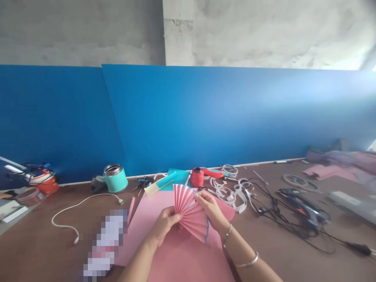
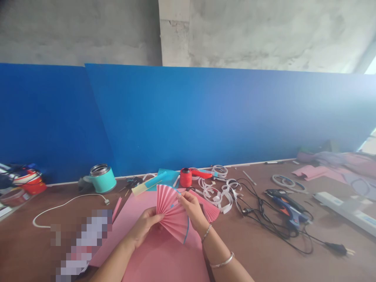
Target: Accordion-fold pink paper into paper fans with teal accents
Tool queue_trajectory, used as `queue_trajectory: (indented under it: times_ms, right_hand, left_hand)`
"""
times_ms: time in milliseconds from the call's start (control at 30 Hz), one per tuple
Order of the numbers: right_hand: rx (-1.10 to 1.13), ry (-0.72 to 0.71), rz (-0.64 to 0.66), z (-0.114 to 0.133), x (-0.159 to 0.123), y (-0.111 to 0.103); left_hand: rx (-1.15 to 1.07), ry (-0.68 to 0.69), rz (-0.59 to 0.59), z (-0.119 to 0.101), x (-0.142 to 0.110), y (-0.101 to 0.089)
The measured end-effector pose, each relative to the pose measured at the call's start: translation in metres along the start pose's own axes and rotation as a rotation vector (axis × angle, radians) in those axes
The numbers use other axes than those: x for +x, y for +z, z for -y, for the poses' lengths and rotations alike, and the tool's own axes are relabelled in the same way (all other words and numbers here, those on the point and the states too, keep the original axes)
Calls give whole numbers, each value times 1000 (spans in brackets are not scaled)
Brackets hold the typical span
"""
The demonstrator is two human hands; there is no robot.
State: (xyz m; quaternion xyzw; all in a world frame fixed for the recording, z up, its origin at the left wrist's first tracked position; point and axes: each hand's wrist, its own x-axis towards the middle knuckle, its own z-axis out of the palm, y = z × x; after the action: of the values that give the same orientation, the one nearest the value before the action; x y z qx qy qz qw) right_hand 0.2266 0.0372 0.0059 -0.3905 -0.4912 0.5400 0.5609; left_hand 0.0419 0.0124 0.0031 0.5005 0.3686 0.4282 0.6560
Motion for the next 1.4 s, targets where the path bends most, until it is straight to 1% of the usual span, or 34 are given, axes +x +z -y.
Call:
queue_trajectory:
  times_ms: [67, 233, 433, 600, 767, 867, 1133, 1300, 1400]
  right_hand:
    - [13, 10, -14, -2, 0, -1]
    - [40, -3, -48, -1, 0, -2]
    - [-1, -12, -55, -1, -1, 0]
    - [-44, 3, -77, 1, -2, 2]
    - [-93, -16, -68, 2, -2, 3]
    - [-90, -24, -77, 1, -2, 3]
    - [-71, -22, -83, 1, -1, 3]
    - [-63, -19, -74, 4, -2, 3]
    - [-36, -13, -73, 4, -2, 2]
  left_hand:
    - [-35, 6, -27, 1, 1, -1]
    - [-112, 30, -149, 3, 6, -5]
    - [-138, 52, -188, 3, 7, -8]
    - [-79, 55, -247, 3, 6, -9]
    - [-99, 68, -307, 4, 8, -12]
    - [-134, 82, -315, 5, 10, -13]
    - [-194, 96, -277, 5, 11, -15]
    - [-165, 93, -338, 7, 12, -16]
    - [-115, 89, -337, 7, 11, -18]
